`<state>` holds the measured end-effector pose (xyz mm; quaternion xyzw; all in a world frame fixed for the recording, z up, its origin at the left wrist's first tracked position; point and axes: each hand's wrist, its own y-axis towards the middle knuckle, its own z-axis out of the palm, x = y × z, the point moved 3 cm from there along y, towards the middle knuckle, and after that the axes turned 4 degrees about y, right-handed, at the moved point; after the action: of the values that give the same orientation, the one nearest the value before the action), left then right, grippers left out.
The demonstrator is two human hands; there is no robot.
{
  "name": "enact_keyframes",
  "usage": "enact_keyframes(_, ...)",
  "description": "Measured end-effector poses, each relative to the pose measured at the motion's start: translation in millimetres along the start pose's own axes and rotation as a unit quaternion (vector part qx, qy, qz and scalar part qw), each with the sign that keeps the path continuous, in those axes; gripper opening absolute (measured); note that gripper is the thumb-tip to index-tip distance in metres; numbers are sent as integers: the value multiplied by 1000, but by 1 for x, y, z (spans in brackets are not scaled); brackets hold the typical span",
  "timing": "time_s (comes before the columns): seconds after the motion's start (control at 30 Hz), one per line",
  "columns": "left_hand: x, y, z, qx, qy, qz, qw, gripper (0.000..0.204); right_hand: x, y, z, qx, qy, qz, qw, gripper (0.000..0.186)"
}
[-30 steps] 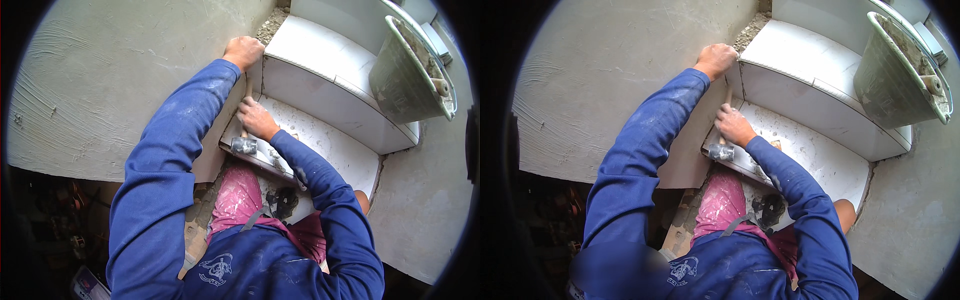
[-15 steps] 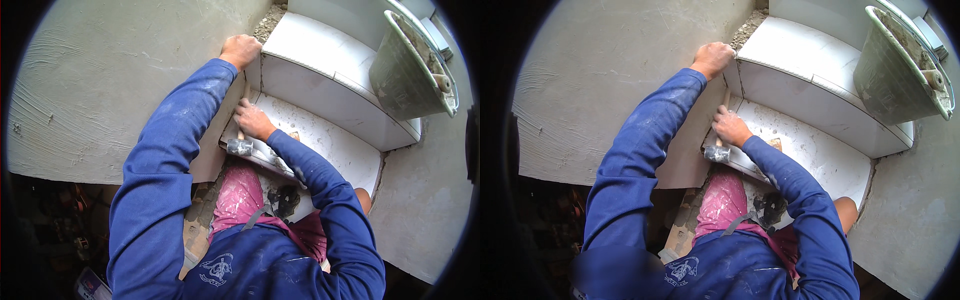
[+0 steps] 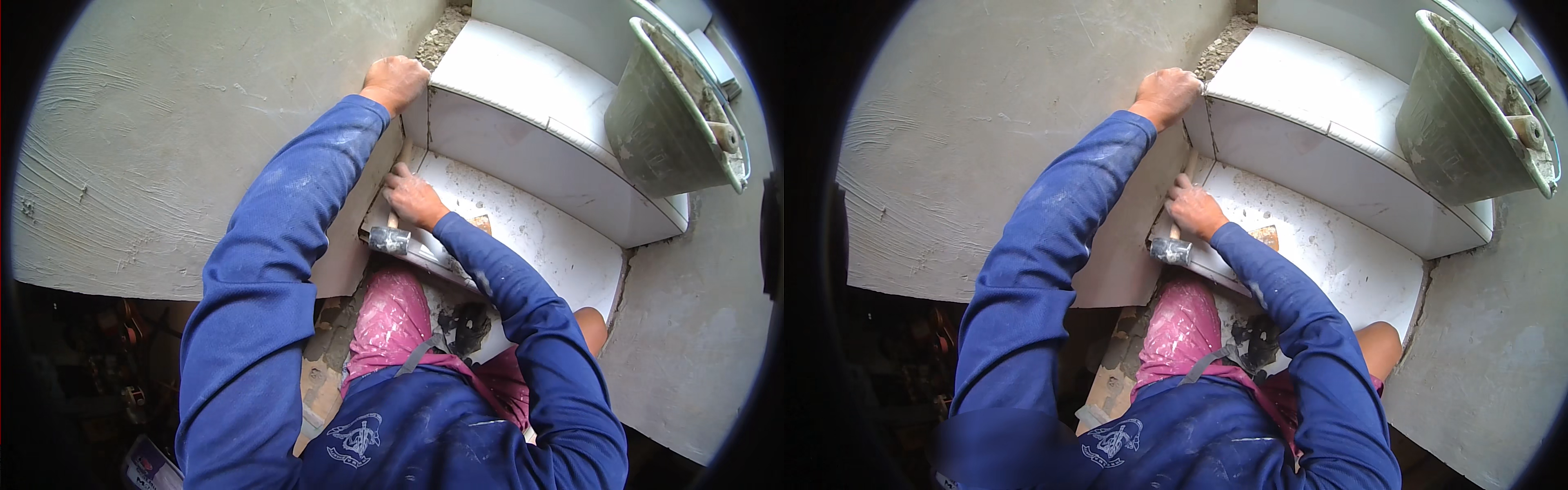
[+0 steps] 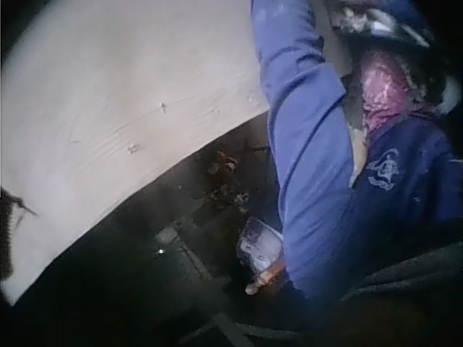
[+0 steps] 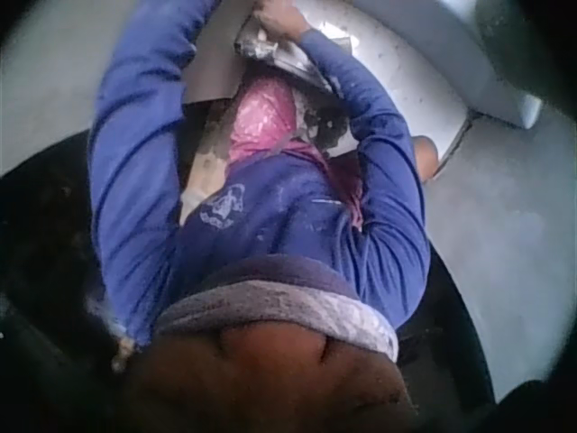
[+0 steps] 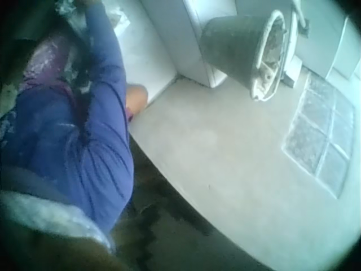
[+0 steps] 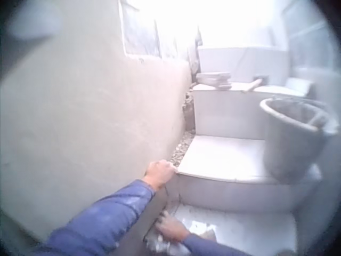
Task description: Applying mortar and fixing tiles to the corners and steps of a staircase.
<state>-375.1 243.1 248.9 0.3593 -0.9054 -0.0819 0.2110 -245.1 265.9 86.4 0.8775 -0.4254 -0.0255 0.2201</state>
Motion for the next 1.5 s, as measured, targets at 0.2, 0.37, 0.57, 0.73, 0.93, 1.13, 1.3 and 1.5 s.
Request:
enact_keyframes(0.2,-5,5,1,0,3,6,1000,19,-25,-4,12,3,-3,32,999,15)
enact_keyframes(0.37,-6,6,0,0,4,2,1000,19,-24,-4,24,44,-9,13,999,16)
enact_keyframes(0.57,-5,7,4,5,1,-3,1000,19,-33,1,23,45,-13,14,999,16)
enact_keyframes(0.73,-4,6,5,1,-1,-2,1000,18,-23,2,28,99,-24,-8,995,17)
enact_keyframes(0.93,-3,7,5,6,7,1,1000,19,-22,2,27,76,-19,-25,997,17)
enact_keyframes(1.13,-3,6,4,7,4,-3,1000,19,-25,3,23,41,-21,-7,999,16)
enact_keyframes(1.3,-3,6,4,0,0,-6,1000,19,-25,5,21,48,-25,7,999,17)
enact_keyframes(1.5,-5,6,3,-3,-3,-2,1000,19,-29,3,19,37,-15,34,999,17)
